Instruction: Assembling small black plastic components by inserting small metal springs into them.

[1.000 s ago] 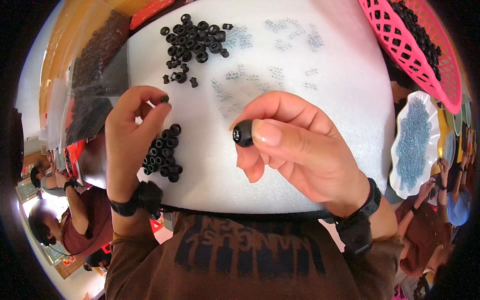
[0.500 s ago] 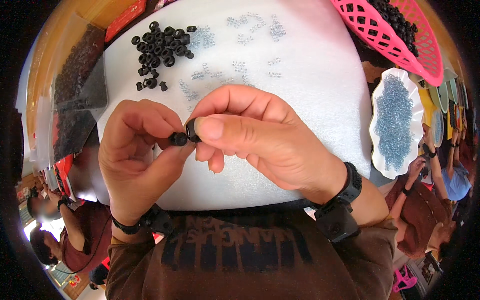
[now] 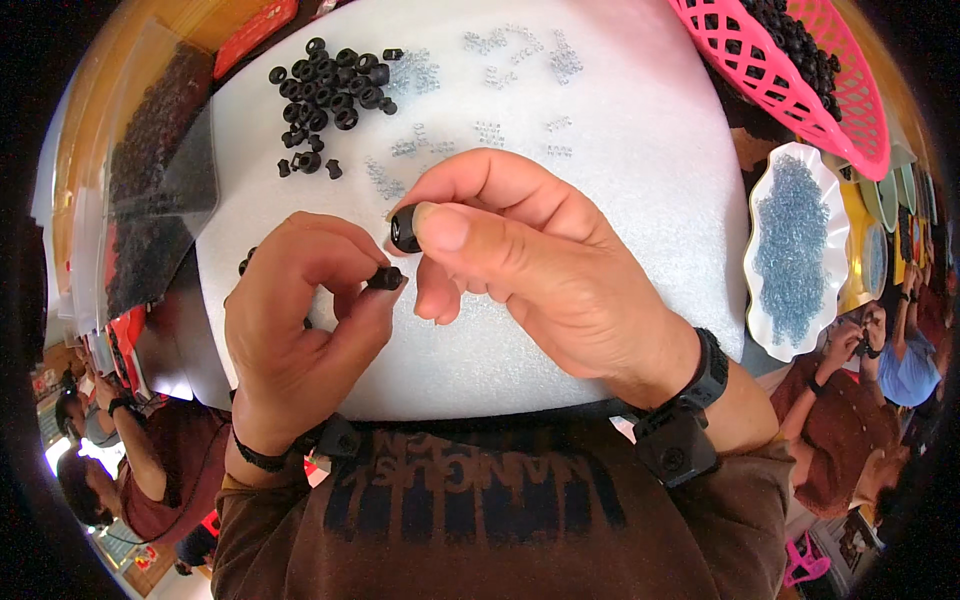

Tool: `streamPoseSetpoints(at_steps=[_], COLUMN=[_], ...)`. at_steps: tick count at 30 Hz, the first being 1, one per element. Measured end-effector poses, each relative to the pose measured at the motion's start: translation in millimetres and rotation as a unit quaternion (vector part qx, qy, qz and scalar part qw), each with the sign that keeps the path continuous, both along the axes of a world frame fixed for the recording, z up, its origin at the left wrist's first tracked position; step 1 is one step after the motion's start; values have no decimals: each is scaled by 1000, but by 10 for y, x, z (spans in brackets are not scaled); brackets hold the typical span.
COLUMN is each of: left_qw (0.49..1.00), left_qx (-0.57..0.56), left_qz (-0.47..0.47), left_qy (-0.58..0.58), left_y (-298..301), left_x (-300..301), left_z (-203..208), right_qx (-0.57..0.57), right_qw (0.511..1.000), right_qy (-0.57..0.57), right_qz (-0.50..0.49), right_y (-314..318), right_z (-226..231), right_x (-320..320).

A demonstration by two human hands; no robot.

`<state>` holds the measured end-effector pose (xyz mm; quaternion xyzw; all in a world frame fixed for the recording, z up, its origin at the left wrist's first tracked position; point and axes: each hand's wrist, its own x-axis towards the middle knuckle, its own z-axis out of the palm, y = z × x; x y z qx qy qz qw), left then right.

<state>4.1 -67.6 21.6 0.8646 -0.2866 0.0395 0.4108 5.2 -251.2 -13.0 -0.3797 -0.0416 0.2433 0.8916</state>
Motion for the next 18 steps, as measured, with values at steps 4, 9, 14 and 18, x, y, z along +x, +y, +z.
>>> streamPoseSetpoints(at_steps=[4,9,14,18], left_qw=[1000,998,997,995], left_qx=[6,17,7,-19], left_qz=[16,44,61,67], left_qy=[15,43,36,74], left_y=[-17,-21,-24,-28], left_x=[-20,-18,-10,-15], left_z=[-21,-3,-65,-78], right_qx=[10,18,25,30], right_qw=[1000,1000,1000,1000], right_qy=[5,-1,7,5], right_qz=[1,-1,-2,6], right_y=[5,5,11,7], right_z=[5,-16,-12,-6], right_x=[-14,1,-10,-7])
